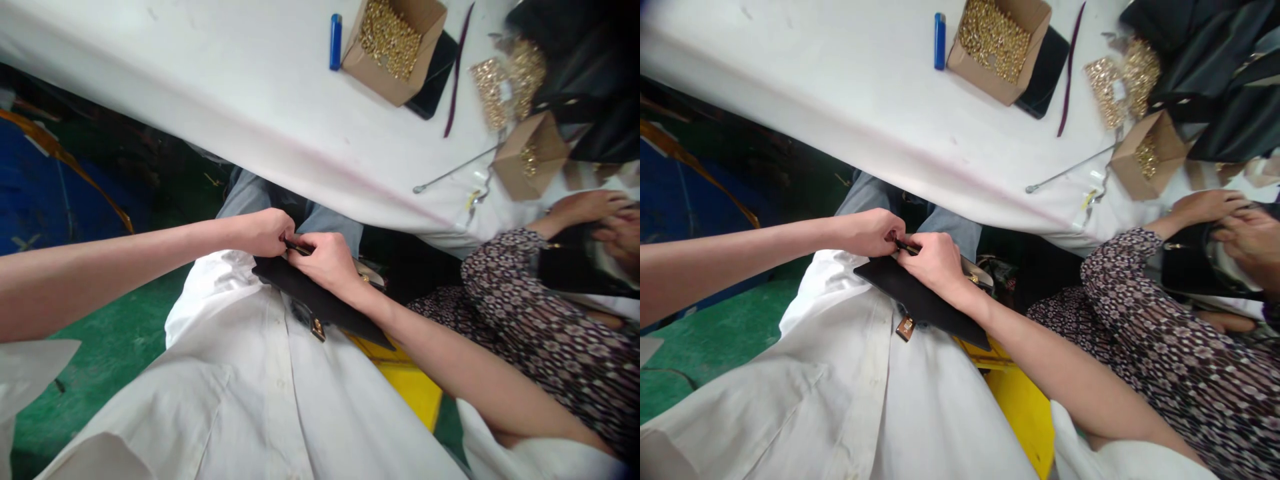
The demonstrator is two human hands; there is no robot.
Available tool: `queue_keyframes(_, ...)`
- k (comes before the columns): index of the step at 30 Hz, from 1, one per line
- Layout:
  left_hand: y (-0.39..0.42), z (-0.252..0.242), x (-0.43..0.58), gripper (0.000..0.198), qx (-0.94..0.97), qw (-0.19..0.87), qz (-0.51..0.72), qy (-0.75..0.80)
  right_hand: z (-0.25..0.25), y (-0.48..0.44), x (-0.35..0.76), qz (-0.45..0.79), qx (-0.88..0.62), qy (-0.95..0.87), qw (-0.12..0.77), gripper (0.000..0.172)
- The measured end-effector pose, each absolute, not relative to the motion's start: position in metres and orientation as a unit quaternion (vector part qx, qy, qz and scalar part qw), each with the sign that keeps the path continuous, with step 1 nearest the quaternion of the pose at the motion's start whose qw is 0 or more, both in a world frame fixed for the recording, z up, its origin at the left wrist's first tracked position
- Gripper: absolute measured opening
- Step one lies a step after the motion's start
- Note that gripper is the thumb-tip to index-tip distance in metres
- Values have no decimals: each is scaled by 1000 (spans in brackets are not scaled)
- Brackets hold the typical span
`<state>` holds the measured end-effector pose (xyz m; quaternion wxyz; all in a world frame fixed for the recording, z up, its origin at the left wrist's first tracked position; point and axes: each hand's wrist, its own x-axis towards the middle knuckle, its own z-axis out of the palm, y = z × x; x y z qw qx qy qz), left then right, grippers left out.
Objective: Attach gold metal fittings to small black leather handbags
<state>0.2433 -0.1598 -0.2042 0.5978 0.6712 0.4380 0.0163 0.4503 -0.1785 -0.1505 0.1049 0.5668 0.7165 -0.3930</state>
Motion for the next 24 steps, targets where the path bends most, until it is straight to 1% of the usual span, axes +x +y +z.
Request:
queue_keyframes(1,-163,-201,241,19,664,600,27,446,-151,-177,451,-397,564,717,102,21)
queue_keyframes(3,-173,-196,236,35,640,622,76,445,-150,-176,452,-403,557,719,98,20)
queue_keyframes(5,-185,-196,230,56,597,664,137,430,-149,-176,452,-408,554,719,96,20)
queue_keyframes(7,-199,-198,228,68,534,706,182,429,-148,-176,452,-415,550,719,92,19)
queue_keyframes(11,-224,-205,234,75,369,760,250,474,-148,-177,452,-435,528,727,58,18)
queue_keyframes(14,-231,-204,242,84,276,777,262,502,-150,-175,453,-444,501,742,40,20)
queue_keyframes(17,-231,-201,246,89,262,771,262,518,-153,-171,454,-459,471,752,44,22)
queue_keyframes(24,-224,-192,246,96,279,757,264,528,-165,-166,460,-468,450,760,43,17)
